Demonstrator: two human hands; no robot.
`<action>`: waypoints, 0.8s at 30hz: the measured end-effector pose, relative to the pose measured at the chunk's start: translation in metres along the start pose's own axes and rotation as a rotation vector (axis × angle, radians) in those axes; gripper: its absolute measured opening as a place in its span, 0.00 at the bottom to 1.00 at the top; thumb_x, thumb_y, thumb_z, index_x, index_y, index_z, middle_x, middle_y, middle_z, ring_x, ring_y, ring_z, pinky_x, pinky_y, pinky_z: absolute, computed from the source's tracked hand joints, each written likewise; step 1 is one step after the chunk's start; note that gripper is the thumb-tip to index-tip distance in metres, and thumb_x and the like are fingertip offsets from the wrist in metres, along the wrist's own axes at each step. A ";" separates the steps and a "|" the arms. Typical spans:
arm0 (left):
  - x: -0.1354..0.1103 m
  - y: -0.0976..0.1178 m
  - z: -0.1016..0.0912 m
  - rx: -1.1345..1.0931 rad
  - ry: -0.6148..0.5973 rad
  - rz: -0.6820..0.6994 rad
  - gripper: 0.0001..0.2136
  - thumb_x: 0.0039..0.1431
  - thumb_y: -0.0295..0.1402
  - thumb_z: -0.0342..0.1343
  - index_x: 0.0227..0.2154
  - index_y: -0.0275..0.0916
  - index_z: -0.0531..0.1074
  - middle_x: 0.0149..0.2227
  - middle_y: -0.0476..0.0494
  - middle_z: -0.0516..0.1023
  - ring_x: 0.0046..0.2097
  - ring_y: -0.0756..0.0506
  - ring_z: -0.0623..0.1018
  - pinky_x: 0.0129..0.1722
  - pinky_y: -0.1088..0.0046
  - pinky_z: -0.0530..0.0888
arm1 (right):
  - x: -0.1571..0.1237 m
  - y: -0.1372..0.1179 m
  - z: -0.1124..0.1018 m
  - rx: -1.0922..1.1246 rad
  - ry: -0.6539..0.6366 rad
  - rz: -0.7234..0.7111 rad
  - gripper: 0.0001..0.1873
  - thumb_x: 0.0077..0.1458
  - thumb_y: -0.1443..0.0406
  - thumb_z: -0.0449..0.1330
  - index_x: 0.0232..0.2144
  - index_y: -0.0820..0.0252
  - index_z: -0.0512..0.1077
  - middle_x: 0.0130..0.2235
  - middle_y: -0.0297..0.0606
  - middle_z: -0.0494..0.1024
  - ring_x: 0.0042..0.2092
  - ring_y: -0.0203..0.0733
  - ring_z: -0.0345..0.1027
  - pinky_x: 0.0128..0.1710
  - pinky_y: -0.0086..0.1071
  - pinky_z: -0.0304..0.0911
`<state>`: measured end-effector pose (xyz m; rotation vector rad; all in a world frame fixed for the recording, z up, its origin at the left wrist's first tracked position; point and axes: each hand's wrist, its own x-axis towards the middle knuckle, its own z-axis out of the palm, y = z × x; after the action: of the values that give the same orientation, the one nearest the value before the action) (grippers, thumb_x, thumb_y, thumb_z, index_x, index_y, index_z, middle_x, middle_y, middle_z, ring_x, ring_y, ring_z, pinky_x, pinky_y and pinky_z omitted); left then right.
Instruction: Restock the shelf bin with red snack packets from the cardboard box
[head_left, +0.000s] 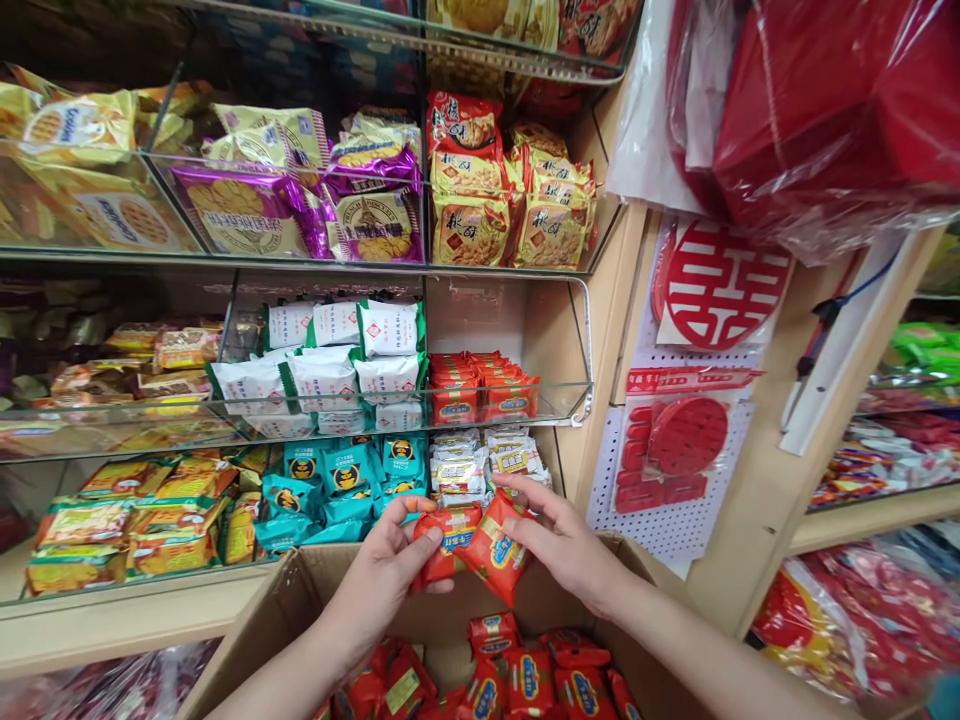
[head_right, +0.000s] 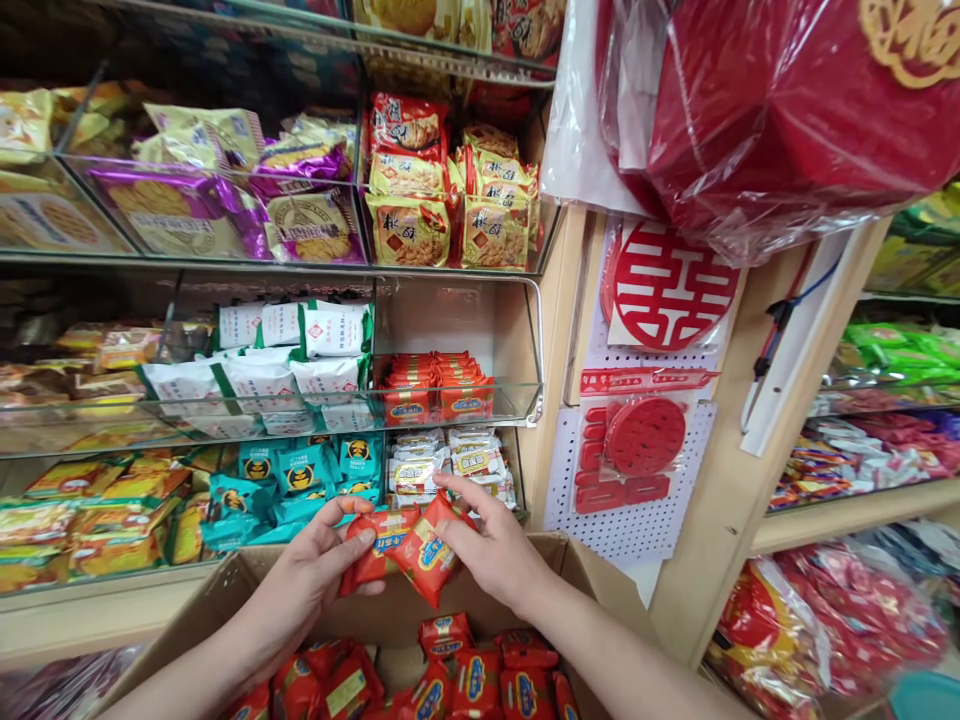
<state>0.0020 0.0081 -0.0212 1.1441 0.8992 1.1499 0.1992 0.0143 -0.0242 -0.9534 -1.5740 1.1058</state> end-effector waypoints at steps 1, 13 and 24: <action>0.000 0.000 0.000 0.005 -0.001 -0.007 0.17 0.45 0.40 0.61 0.33 0.43 0.60 0.20 0.58 0.70 0.23 0.53 0.69 0.27 0.70 0.75 | 0.000 0.000 0.000 -0.010 -0.012 -0.005 0.19 0.51 0.61 0.55 0.47 0.50 0.64 0.45 0.36 0.68 0.44 0.39 0.64 0.46 0.35 0.59; -0.002 0.005 0.003 -0.023 0.041 -0.051 0.15 0.47 0.45 0.57 0.32 0.44 0.60 0.28 0.55 0.70 0.29 0.50 0.72 0.25 0.73 0.74 | -0.002 -0.016 0.005 0.117 0.073 0.097 0.13 0.44 0.62 0.58 0.34 0.59 0.62 0.33 0.31 0.64 0.28 0.30 0.59 0.29 0.26 0.56; -0.001 0.000 0.002 0.085 -0.007 -0.040 0.16 0.47 0.43 0.58 0.34 0.43 0.58 0.24 0.55 0.71 0.26 0.51 0.70 0.24 0.74 0.73 | -0.001 -0.012 0.001 0.051 0.064 0.098 0.12 0.48 0.64 0.56 0.36 0.59 0.61 0.22 0.27 0.63 0.23 0.29 0.53 0.25 0.24 0.51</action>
<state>0.0039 0.0068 -0.0208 1.1928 0.9690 1.0839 0.1978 0.0098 -0.0130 -1.0314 -1.4540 1.1666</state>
